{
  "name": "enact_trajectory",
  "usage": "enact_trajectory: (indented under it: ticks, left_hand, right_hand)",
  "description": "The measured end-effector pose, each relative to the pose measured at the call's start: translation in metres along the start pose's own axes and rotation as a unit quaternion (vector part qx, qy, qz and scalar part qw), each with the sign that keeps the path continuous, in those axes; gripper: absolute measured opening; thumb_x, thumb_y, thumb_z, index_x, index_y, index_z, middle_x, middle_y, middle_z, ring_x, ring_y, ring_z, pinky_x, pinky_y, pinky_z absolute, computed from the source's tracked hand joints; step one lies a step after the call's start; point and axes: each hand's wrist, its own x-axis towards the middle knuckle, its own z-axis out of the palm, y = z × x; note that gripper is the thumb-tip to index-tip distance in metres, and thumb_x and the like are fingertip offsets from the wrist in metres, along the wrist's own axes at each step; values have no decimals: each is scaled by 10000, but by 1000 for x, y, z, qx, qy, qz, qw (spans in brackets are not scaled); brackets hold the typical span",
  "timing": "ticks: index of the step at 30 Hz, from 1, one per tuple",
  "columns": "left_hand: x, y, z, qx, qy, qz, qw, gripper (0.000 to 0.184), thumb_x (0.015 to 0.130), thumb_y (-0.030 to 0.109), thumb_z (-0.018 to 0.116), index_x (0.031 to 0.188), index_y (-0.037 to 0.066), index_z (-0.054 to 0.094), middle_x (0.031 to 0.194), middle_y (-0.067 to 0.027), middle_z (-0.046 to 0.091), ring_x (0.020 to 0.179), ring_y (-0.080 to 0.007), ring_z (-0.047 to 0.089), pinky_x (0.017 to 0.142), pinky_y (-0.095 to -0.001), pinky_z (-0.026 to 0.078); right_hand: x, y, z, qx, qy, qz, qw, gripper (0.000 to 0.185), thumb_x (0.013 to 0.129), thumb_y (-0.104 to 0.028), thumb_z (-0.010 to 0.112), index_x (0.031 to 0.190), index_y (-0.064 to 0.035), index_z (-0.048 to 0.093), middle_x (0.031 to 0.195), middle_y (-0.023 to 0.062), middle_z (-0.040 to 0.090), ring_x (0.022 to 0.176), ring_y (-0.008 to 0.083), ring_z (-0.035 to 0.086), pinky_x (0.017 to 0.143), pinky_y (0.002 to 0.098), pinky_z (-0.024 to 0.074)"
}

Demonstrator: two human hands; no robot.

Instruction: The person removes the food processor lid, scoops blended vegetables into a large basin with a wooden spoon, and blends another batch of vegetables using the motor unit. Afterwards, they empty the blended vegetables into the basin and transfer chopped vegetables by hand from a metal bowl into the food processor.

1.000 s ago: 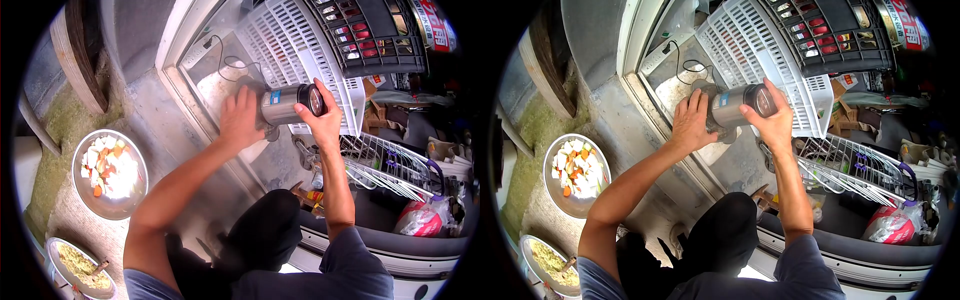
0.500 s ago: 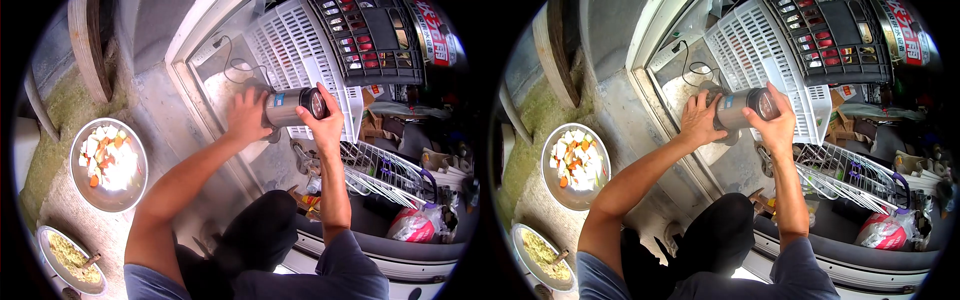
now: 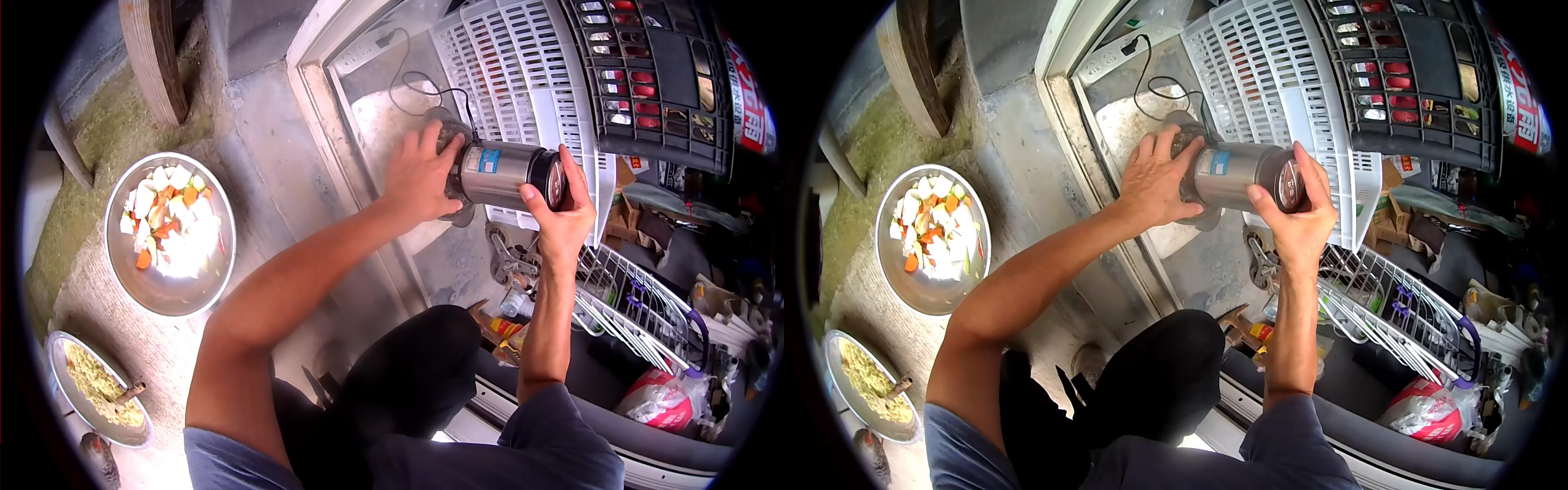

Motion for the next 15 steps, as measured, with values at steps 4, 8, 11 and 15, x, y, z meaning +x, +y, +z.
enact_trajectory:
  ticks: [4, 8, 11, 15]
  left_hand:
    - [2, -1, 1, -1, -3, -1, 1000, 1058, 567, 436, 918, 1493, 146, 499, 1465, -151, 358, 1237, -358, 430, 1091, -456, 401]
    - [-2, -2, 1, -7, 7, 3, 1000, 1065, 546, 425, 925, 1485, 142, 508, 1461, -141, 364, 1217, -351, 443, 1069, -437, 430]
    - [2, -3, -3, -13, 5, -6, 1000, 1075, 537, 418, 930, 1487, 139, 510, 1467, -134, 368, 1226, -351, 442, 1066, -434, 441]
    - [-1, -2, 3, -19, 9, -2, 1000, 1093, 539, 420, 932, 1504, 142, 500, 1484, -134, 371, 1269, -356, 429, 1085, -433, 436]
  right_hand:
    - [10, -4, -4, 16, -72, -39, 997, 754, 692, -33, 903, 1389, 13, 620, 1356, 146, 600, 1220, 225, 602, 1033, 346, 497]
    - [16, 7, -5, -15, -112, -79, 990, 757, 699, -53, 907, 1397, 0, 618, 1371, 152, 588, 1237, 236, 592, 1037, 349, 489]
    - [3, 13, 1, -39, -74, -93, 992, 766, 703, -81, 912, 1407, -15, 617, 1359, 146, 591, 1229, 242, 592, 1051, 355, 473]
    - [4, 12, -20, -67, -40, -110, 991, 758, 729, -81, 892, 1421, 5, 595, 1405, 153, 584, 1246, 252, 589, 1066, 376, 462]
